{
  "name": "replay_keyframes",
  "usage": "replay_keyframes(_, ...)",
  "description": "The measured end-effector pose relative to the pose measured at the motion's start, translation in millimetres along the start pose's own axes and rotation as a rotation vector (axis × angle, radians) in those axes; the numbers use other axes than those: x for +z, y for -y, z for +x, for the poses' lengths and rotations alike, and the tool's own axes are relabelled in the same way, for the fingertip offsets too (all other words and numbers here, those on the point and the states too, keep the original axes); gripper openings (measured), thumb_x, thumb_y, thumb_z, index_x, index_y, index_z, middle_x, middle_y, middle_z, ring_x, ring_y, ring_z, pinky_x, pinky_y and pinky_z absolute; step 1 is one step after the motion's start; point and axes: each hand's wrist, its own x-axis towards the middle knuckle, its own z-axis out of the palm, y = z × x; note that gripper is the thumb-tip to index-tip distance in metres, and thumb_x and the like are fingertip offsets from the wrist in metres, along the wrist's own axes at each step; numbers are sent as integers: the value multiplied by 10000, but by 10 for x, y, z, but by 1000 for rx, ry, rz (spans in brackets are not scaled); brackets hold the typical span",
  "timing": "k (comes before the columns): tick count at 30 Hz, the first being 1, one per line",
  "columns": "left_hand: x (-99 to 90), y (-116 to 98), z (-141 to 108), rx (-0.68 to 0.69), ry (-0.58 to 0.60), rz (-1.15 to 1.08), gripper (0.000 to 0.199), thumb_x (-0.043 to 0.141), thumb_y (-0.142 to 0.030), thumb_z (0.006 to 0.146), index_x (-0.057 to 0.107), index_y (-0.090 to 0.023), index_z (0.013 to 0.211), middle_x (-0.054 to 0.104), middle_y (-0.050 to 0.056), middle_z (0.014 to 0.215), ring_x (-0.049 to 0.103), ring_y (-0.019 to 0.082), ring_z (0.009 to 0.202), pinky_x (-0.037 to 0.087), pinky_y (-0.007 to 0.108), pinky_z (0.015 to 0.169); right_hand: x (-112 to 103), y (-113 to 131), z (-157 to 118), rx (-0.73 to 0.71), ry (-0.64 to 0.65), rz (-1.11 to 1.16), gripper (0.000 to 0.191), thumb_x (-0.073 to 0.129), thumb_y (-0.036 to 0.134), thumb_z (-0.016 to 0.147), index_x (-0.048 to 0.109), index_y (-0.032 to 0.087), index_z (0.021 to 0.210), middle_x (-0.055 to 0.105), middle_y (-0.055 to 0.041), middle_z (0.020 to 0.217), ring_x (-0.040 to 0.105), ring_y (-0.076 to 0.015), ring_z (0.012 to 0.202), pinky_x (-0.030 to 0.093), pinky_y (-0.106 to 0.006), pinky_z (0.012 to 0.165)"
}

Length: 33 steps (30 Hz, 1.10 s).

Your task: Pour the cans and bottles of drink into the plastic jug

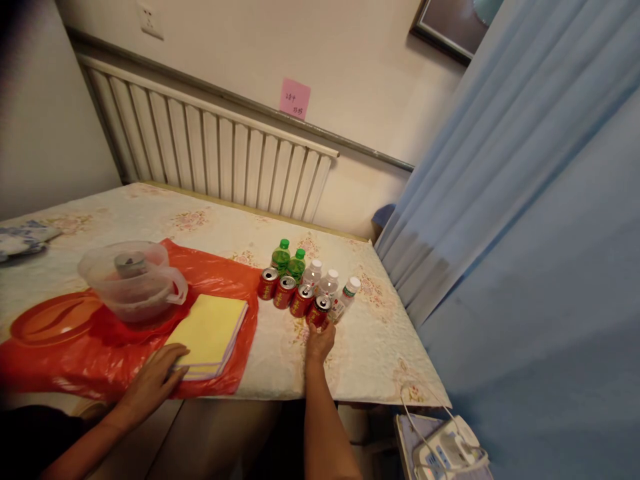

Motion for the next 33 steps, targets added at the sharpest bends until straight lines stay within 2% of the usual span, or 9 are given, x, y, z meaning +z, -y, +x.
replay_keyframes(14, 13, 18, -6, -1, 13, -7, 332, 519, -454, 913, 628, -208, 1107, 660, 101, 1144, 619, 288, 1109, 515, 459, 981, 14, -19, 7, 2, -5, 9, 459, 668, 395, 694, 658, 131, 1069, 705, -166, 1065, 650, -297, 979, 479, -364, 841)
replay_keyframes(22, 22, 0, -3, -27, 14, -18, 314, 516, -433, 906, 624, -216, 1106, 666, 94, 1147, 616, 284, 1124, 508, 451, 992, -11, 15, -5, 21, -3, -13, 446, 686, 388, 677, 645, 127, 1036, 696, -149, 986, 646, -279, 885, 477, -344, 788)
replay_keyframes(26, 7, -23, -1, -35, 21, -29, 309, 520, -421, 902, 625, -209, 1099, 665, 101, 1146, 618, 283, 1117, 513, 451, 987, -108, 61, -111, 26, -6, -31, 342, 665, 400, 701, 620, 157, 937, 679, -116, 901, 621, -257, 804, 458, -329, 739)
replay_keyframes(29, -13, -62, 1, -35, 16, -42, 284, 521, -384, 894, 627, -205, 1087, 665, 103, 1136, 615, 282, 1112, 516, 450, 980, -199, 100, -264, 15, 14, -31, 241, 613, 406, 755, 596, 196, 871, 665, -70, 824, 593, -225, 736, 442, -310, 702)
replay_keyframes(33, -47, -142, 0, -45, 10, -76, 253, 529, -320, 879, 628, -202, 1078, 663, 101, 1123, 612, 271, 1098, 512, 441, 979, -258, 156, -503, 0, 72, -14, 200, 575, 412, 774, 595, 216, 810, 663, -46, 770, 589, -218, 714, 444, -309, 705)
